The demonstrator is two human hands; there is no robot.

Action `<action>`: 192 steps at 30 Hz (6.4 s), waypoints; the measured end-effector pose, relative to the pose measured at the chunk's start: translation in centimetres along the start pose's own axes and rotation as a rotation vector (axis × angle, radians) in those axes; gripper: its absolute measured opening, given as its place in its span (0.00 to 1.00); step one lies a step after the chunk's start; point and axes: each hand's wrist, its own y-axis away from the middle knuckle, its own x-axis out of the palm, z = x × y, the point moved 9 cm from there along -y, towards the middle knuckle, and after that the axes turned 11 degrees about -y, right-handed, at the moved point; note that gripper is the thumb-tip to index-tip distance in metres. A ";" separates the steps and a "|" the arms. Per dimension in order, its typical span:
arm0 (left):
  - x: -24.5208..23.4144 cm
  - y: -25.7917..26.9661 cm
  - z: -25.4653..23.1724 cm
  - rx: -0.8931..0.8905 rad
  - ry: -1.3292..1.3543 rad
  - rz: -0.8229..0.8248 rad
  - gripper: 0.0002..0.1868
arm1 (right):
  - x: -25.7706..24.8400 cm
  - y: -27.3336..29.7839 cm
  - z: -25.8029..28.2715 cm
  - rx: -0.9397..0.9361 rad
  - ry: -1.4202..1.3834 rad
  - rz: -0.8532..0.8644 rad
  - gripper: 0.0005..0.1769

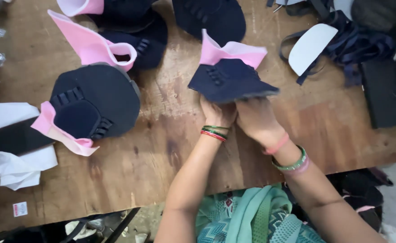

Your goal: The person stuffs pink foam lining into navy fabric shoe uppers by hand, pressing the foam fully inside and shaping each upper, then sets the finished upper on the table with the others and picks up the next upper.

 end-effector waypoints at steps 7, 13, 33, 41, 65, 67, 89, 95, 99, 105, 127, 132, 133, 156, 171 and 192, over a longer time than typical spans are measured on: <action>6.1 4.4 -0.6 -0.031 -0.110 -0.098 0.30 | 3.4 -0.1 -0.1 0.198 -0.093 0.159 0.20; 0.9 3.1 -1.8 0.003 -0.189 -0.005 0.33 | 7.3 -2.6 -5.2 0.220 0.246 0.338 0.13; -0.1 2.9 -2.3 -0.012 0.007 -0.114 0.28 | 1.8 -1.7 1.2 0.116 -0.197 0.227 0.27; 1.6 4.3 -1.3 -0.017 -0.140 0.033 0.30 | 2.5 -6.3 1.7 -0.004 0.031 -0.209 0.30; 1.0 -0.2 -1.0 0.159 -0.066 0.195 0.23 | 6.5 -4.9 -8.5 0.039 0.012 -0.135 0.31; 0.9 -0.3 0.0 0.158 -0.057 0.191 0.23 | 8.5 -2.0 -10.8 0.025 -0.031 -0.110 0.31; -3.3 -0.8 7.3 -0.139 1.052 -0.302 0.17 | 1.5 -4.3 -2.3 -0.189 -0.321 0.122 0.27; -3.5 -5.5 -1.8 0.033 -0.195 -0.233 0.13 | 6.8 -0.9 -2.8 0.088 -0.252 0.274 0.35; -1.1 -8.8 1.0 -0.110 -0.171 -0.193 0.18 | 6.5 -1.7 -1.5 0.117 -0.208 0.279 0.40; -3.2 -2.9 4.3 0.131 0.411 -0.539 0.19 | 6.8 -0.3 -1.0 -0.029 -0.212 0.157 0.31; -3.0 3.9 6.5 -0.140 0.781 0.011 0.24 | 4.5 1.1 -1.6 -0.004 -0.229 0.288 0.31; -4.5 7.0 3.8 0.258 -0.246 -0.162 0.31 | 4.4 2.7 -4.9 0.129 -0.716 0.214 0.32; -6.0 6.2 3.5 0.288 -0.182 -0.147 0.29 | 3.7 1.7 -3.9 0.076 -0.663 0.225 0.29; -5.4 8.9 3.7 0.138 0.011 -0.097 0.35 | 7.2 -1.7 1.1 0.008 -0.143 0.143 0.24; -3.6 7.6 3.6 0.085 0.177 0.186 0.32 | 5.6 -3.9 2.6 -0.015 -0.553 0.178 0.21; -0.1 -2.3 3.8 -0.143 0.121 0.120 0.22 | 2.8 -4.0 -9.0 0.132 -0.359 0.092 0.11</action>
